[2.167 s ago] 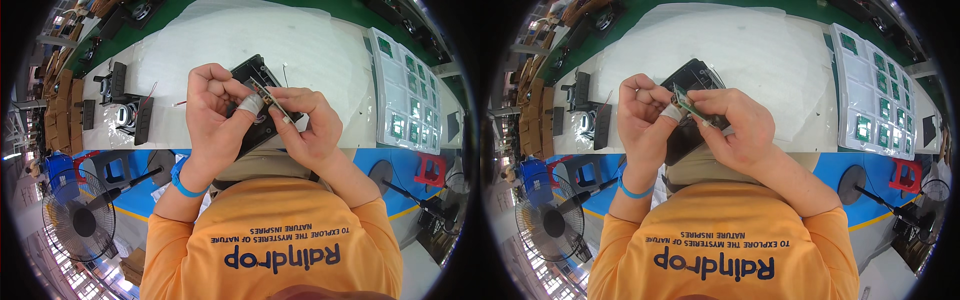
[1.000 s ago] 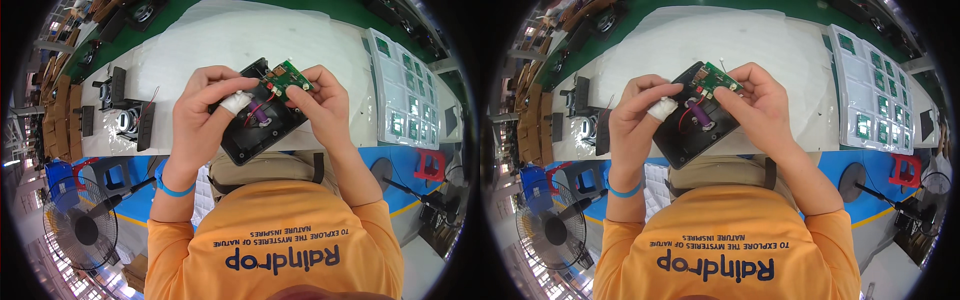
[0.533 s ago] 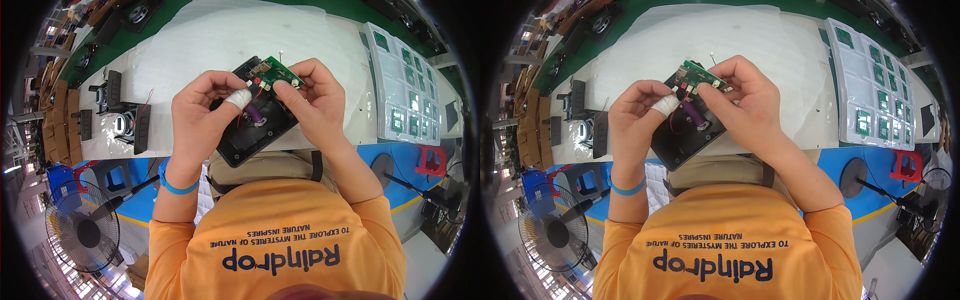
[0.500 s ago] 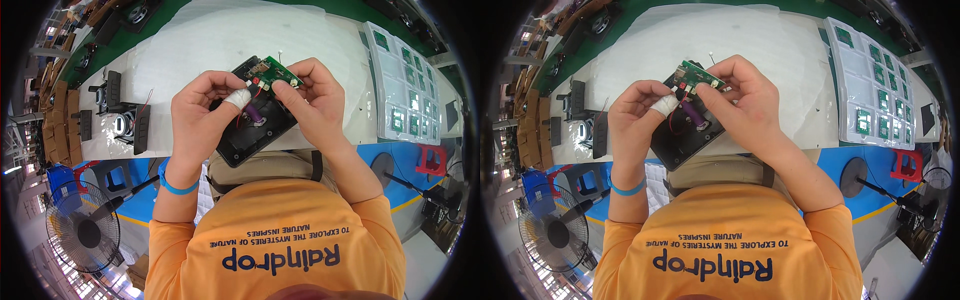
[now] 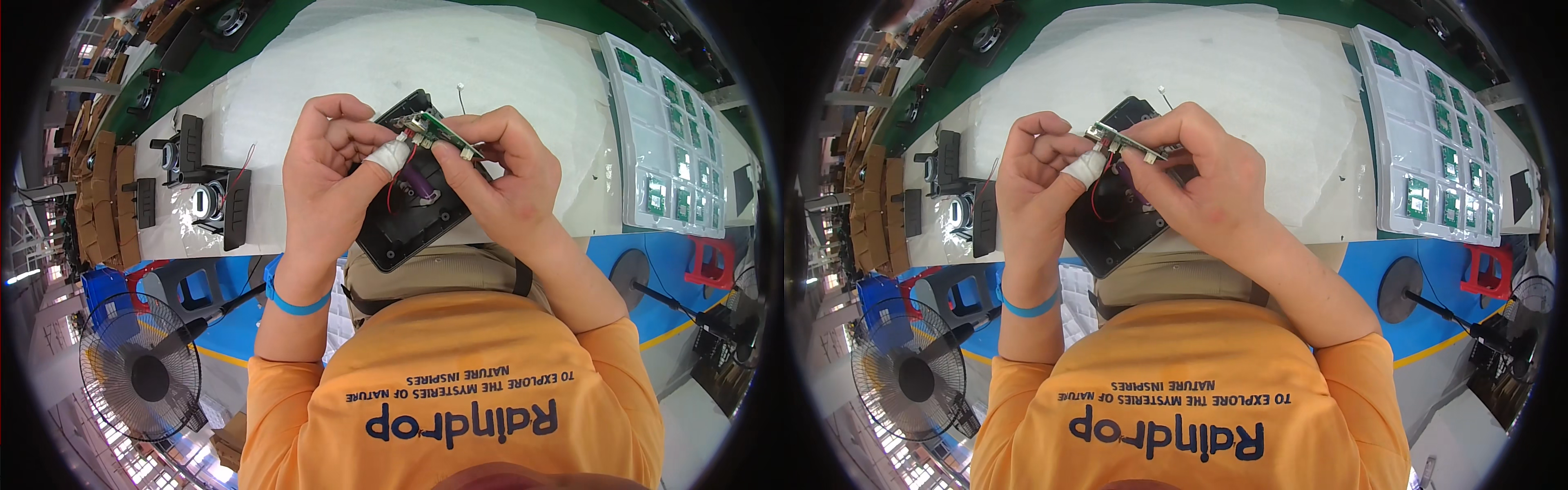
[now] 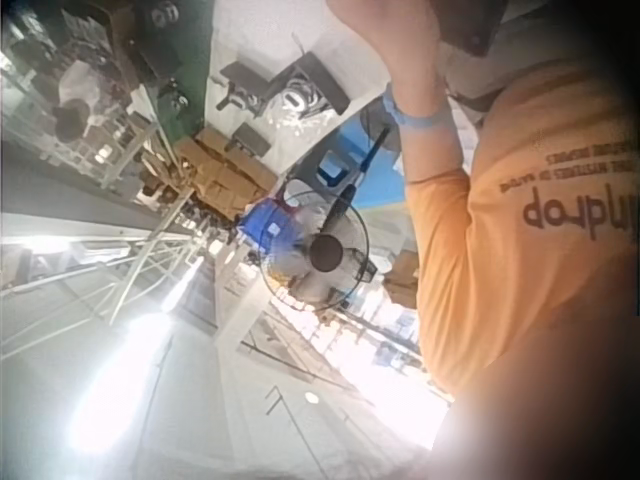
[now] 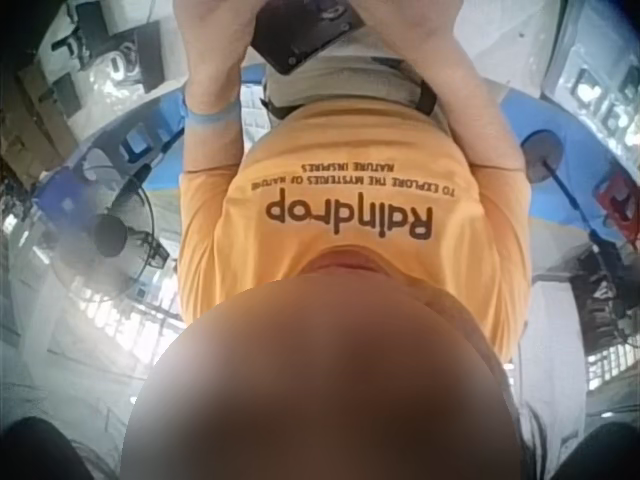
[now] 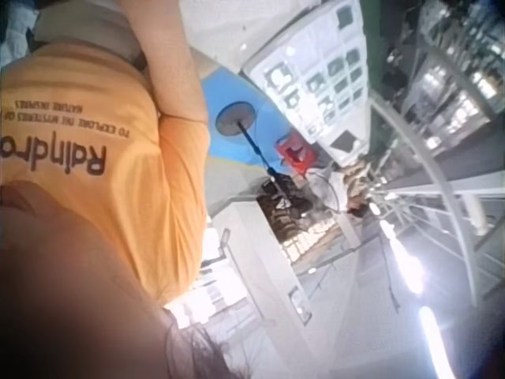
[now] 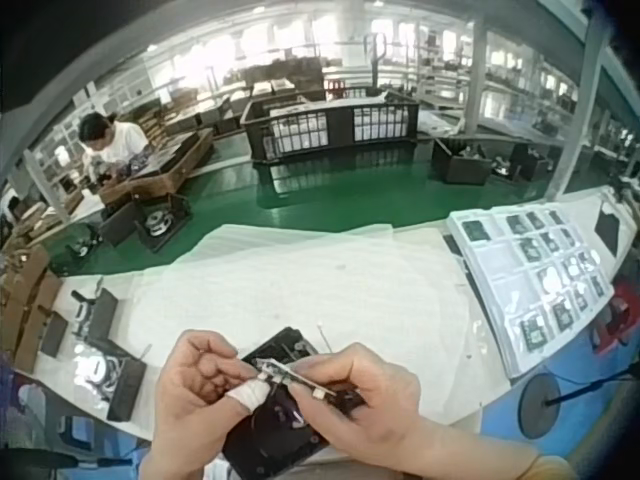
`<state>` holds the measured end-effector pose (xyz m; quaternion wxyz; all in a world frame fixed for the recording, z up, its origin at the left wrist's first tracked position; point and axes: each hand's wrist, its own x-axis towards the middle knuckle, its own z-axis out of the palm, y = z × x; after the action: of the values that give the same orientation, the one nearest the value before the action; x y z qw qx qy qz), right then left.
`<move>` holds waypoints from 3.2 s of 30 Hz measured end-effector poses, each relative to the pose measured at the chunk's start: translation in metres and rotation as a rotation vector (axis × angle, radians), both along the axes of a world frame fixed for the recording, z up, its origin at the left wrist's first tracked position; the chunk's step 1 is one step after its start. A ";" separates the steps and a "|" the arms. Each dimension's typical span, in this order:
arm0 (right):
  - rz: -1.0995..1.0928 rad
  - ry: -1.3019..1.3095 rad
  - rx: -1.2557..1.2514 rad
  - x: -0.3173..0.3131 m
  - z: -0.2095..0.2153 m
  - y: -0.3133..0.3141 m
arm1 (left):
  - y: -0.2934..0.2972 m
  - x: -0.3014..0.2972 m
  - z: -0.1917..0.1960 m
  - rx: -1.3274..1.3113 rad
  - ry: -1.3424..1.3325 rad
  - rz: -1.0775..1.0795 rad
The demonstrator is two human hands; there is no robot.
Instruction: Manually connecting wires and circuit boards inside a plastic housing at an assembly station.
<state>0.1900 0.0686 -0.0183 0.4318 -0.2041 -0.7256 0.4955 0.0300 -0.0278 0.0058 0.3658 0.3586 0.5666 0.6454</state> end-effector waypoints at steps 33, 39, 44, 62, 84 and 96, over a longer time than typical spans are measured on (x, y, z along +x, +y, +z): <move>0.050 -0.129 0.401 0.003 -0.005 0.000 | -0.005 -0.008 -0.005 -0.005 -0.083 -0.024; 0.104 -0.176 0.192 0.005 0.004 0.007 | -0.004 -0.005 -0.004 0.007 -0.051 -0.014; 0.104 -0.072 0.061 0.003 0.001 0.006 | -0.004 0.001 -0.007 0.023 0.041 0.058; 0.196 -0.111 0.113 0.005 0.007 0.017 | -0.002 -0.003 -0.004 0.022 -0.021 -0.006; -0.050 -0.348 -0.147 0.005 -0.001 0.044 | 0.001 0.005 0.010 -0.042 -0.090 -0.034; -0.160 -0.188 -0.148 0.000 -0.011 0.041 | 0.004 0.006 -0.013 -0.024 0.413 0.058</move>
<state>0.1902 0.1099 -0.0293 0.3838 -0.3381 -0.7058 0.4902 0.0356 -0.0240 -0.0072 0.2273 0.4627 0.6471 0.5617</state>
